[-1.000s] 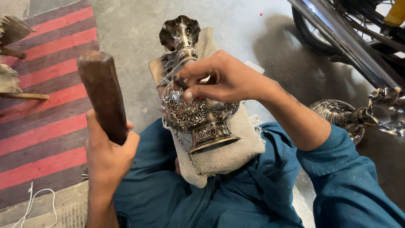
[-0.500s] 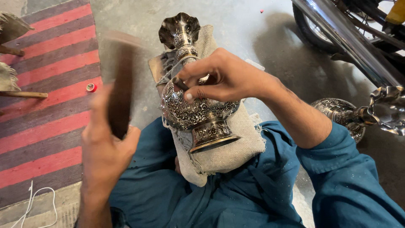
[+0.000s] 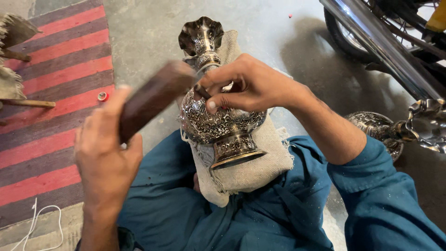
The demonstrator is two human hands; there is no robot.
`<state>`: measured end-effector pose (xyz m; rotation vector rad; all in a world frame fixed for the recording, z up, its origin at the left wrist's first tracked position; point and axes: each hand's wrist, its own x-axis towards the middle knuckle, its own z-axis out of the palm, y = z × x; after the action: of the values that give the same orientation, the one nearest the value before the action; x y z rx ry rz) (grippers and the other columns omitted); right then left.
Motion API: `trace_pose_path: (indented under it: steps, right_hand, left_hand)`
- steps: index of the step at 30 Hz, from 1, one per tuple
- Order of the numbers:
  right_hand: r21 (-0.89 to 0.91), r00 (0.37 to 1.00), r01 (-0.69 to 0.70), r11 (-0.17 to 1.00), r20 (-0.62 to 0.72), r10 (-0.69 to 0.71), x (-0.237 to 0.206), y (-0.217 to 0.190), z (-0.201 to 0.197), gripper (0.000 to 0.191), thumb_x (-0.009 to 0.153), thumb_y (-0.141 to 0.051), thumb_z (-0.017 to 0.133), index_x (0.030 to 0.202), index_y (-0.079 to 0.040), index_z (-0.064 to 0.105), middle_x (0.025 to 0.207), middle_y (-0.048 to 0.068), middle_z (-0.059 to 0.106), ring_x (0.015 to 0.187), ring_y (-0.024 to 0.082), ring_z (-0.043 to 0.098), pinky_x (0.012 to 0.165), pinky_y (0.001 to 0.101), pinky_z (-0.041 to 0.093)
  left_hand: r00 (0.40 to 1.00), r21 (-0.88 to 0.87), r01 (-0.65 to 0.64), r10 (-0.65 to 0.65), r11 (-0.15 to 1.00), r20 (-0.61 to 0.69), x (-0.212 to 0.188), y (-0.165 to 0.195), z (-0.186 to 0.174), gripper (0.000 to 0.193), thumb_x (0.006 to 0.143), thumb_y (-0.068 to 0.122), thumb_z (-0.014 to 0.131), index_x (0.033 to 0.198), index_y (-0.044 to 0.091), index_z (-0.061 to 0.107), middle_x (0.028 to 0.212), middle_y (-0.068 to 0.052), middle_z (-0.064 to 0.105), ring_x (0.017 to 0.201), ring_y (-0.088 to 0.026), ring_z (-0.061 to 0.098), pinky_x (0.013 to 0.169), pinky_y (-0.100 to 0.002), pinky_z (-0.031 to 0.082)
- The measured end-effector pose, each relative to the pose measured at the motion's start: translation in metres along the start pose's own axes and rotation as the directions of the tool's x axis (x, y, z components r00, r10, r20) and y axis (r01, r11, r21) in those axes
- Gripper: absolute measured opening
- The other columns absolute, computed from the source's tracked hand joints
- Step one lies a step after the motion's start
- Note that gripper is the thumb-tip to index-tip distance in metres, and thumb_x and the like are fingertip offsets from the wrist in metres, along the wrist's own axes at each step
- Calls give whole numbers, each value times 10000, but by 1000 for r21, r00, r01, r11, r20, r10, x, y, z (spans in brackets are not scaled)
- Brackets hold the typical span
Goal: The person sits on the floor with an ornate metal vase resting on a cloth cushion and uses a small chisel and a wooden mallet to strike and deepen decorative patterns on the vase surface, repositioning the chisel around the body of the vase as they work.
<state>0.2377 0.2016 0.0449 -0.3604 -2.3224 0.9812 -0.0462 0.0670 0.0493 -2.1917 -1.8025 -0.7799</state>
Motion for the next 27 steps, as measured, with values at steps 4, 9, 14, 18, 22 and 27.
trace_pose_path:
  steps: [4, 9, 14, 18, 22, 27]
  right_hand:
    - [-6, 1000, 23, 1000, -9, -23, 1, 1, -1, 315, 963, -255, 763, 1209, -61, 723, 864, 31, 778, 749, 84, 732, 592, 245, 588]
    - [17, 1000, -9, 1000, -4, 9, 1, 1, -1, 317, 972, -253, 762, 1218, -59, 714, 882, 28, 779, 794, 87, 744, 634, 262, 625]
    - [-6, 1000, -7, 1000, -2, 7, 1, 1, -3, 315, 966, -240, 775, 1200, -42, 703, 866, 31, 774, 786, 97, 732, 650, 279, 610]
    - [17, 1000, 4, 1000, 22, -4, 3, 3, -2, 273, 980, -238, 762, 1174, -53, 712, 876, 22, 770, 800, 88, 739, 662, 251, 636]
    - [27, 1000, 25, 999, -12, -24, 1, 1, -2, 333, 974, -232, 770, 1221, -26, 682, 877, 22, 768, 799, 86, 730, 694, 260, 621]
    - [24, 999, -37, 999, 0, 37, -1, 2, -1, 275, 977, -211, 767, 1202, -60, 719, 842, 39, 771, 774, 91, 724, 677, 272, 623]
  left_hand:
    - [966, -332, 257, -251, 908, 64, -4, -3, 10, 773, 845, 66, 699, 1533, 161, 360, 1061, -109, 642, 976, -318, 666, 880, -442, 528]
    - [976, -671, 107, -207, 734, -71, -3, -4, 15, 812, 933, 31, 674, 1598, 160, 226, 1282, -64, 624, 1135, -285, 635, 1021, -427, 516]
    - [996, -113, -34, 24, 993, -91, -1, -2, 5, 756, 819, -64, 685, 1518, 114, 460, 1307, -193, 609, 1218, -384, 624, 1054, -491, 506]
    - [995, -313, -22, -10, 949, -99, -3, 2, 7, 724, 839, -75, 652, 1513, 92, 446, 1362, -209, 583, 1260, -409, 608, 1008, -487, 519]
    - [985, -144, 158, -165, 977, -41, -1, -5, 10, 725, 816, 18, 725, 1482, 171, 482, 1097, -122, 622, 1018, -354, 638, 899, -487, 501]
    - [997, 13, 38, -39, 999, 61, -8, -5, 12, 853, 758, 30, 768, 1542, 192, 473, 1104, -126, 607, 1045, -352, 609, 950, -502, 451]
